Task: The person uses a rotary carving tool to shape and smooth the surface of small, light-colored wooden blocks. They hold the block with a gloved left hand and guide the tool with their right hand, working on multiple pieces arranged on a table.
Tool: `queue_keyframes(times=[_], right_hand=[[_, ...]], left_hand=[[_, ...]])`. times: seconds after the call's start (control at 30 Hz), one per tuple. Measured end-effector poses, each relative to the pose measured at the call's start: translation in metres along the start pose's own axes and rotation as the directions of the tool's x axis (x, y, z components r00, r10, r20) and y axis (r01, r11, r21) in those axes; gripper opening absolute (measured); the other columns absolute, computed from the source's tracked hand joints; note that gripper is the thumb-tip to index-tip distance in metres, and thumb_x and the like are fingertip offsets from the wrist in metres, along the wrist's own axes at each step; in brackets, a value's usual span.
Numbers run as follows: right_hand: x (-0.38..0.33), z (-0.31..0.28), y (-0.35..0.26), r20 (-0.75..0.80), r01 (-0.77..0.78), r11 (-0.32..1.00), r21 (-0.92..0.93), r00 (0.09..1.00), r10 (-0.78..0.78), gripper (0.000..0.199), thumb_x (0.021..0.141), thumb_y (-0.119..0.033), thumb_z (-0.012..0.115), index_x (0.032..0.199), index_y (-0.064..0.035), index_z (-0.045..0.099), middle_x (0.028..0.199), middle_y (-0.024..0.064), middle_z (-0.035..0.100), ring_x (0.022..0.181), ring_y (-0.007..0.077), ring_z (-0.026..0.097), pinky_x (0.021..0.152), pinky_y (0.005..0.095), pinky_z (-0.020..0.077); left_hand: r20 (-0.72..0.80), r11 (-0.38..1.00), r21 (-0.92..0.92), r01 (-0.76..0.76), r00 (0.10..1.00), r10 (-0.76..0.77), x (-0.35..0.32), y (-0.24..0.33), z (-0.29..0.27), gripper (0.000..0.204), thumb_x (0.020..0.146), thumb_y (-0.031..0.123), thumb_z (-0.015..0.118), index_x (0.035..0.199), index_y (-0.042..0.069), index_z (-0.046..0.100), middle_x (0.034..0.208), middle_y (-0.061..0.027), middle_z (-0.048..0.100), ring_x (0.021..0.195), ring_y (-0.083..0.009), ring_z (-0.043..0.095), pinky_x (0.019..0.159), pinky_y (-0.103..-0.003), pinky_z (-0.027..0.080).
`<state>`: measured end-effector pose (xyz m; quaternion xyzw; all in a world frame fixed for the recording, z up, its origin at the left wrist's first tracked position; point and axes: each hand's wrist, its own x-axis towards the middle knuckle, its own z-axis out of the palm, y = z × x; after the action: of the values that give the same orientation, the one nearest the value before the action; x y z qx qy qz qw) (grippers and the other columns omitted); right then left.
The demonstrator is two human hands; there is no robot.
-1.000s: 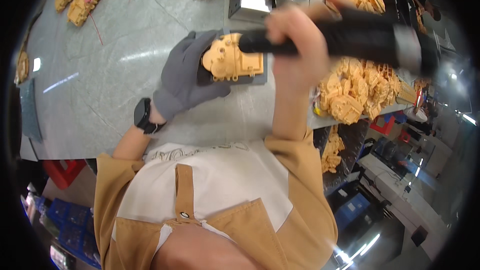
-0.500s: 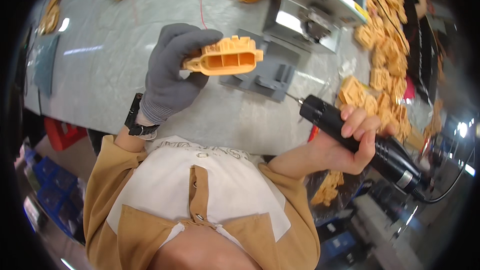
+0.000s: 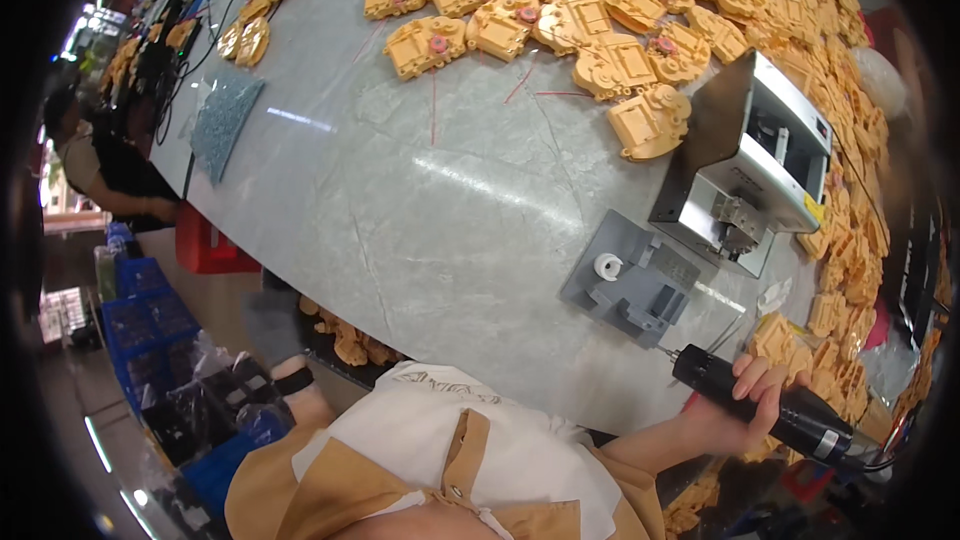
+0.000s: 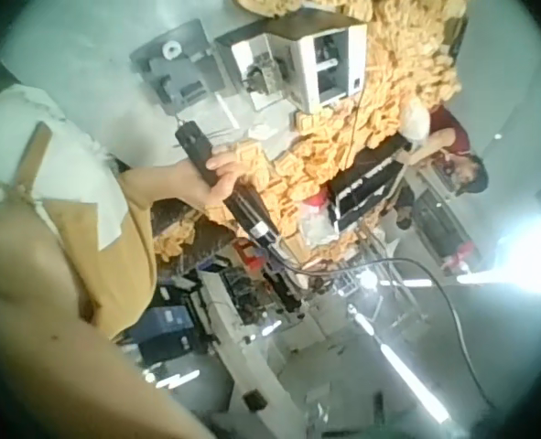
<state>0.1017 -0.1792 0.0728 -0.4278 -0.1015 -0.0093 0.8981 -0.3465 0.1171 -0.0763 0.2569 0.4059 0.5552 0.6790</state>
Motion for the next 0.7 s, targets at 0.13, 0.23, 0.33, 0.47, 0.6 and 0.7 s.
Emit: queue_keyframes(times=[0.13,0.23,0.33,0.47,0.6,0.7], right_hand=[[0.001,0.001,-0.003,0.004,0.099,0.995,-0.03,0.995,-0.099,0.034,0.076,-0.006,0.05,0.11,-0.0056,0.041,0.063,0.0005,0.036,0.056,0.0118,0.039,0.065,0.0299,0.0339],[-0.002,0.013,-0.007,0.024,0.022,0.997,-0.078,1.0,-0.02,0.039,0.075,-0.005,0.049,0.113,-0.0055,0.039,0.062,0.0005,0.036,0.053,0.0123,0.039,0.063,0.03,0.0348],[-0.016,-0.002,-0.021,0.172,0.116,0.993,-0.033,0.979,-0.108,0.044,0.075,-0.006,0.049,0.117,-0.0051,0.037,0.061,0.0013,0.036,0.052,0.012,0.041,0.063,0.031,0.0357],[-0.023,-0.033,-0.029,-0.148,0.082,0.969,-0.231,0.982,-0.119,0.044,0.074,-0.008,0.05,0.116,-0.0057,0.037,0.064,0.0011,0.039,0.056,0.012,0.042,0.066,0.0315,0.0366],[-0.025,-0.043,-0.016,-0.191,0.03,0.985,-0.167,0.98,-0.062,0.039,0.078,-0.006,0.051,0.115,-0.0098,0.042,0.066,0.0003,0.039,0.059,0.0123,0.041,0.064,0.0282,0.0366],[-0.024,-0.04,-0.009,-0.146,0.012,0.98,-0.199,0.988,-0.042,0.039,0.077,-0.005,0.05,0.115,-0.0088,0.042,0.065,0.0003,0.037,0.058,0.0129,0.04,0.067,0.0313,0.0365]], left_hand=[[0.669,0.283,0.616,-0.735,0.678,0.306,0.043,0.021,0.255,0.053,0.081,0.025,0.053,0.127,0.001,0.039,0.122,-0.0177,0.047,0.109,-0.0302,0.047,0.094,-0.036,0.038],[0.854,-0.284,0.509,-0.812,0.518,0.05,0.101,-0.033,0.35,0.06,0.076,0.028,0.058,0.127,0.003,0.039,0.119,-0.02,0.047,0.106,-0.0342,0.048,0.091,-0.04,0.039],[0.794,-0.347,0.57,-0.745,0.608,0.0,0.114,-0.068,0.352,0.066,0.072,0.029,0.063,0.128,0.006,0.038,0.118,-0.0199,0.047,0.106,-0.0363,0.048,0.091,-0.042,0.04],[0.751,-0.146,0.661,-0.736,0.651,0.114,0.11,-0.095,0.296,0.078,0.066,0.032,0.074,0.13,0.005,0.037,0.118,-0.0175,0.046,0.106,-0.0334,0.049,0.09,-0.04,0.042],[0.632,0.224,0.716,-0.661,0.75,0.195,0.087,-0.085,0.242,0.094,0.059,0.022,0.083,0.132,-0.003,0.029,0.118,-0.0184,0.044,0.109,-0.026,0.048,0.093,-0.034,0.041],[0.631,0.248,0.703,-0.666,0.746,0.213,0.073,-0.079,0.217,0.095,0.061,0.013,0.081,0.135,-0.001,0.023,0.118,-0.0169,0.044,0.108,-0.0247,0.05,0.091,-0.033,0.043]])
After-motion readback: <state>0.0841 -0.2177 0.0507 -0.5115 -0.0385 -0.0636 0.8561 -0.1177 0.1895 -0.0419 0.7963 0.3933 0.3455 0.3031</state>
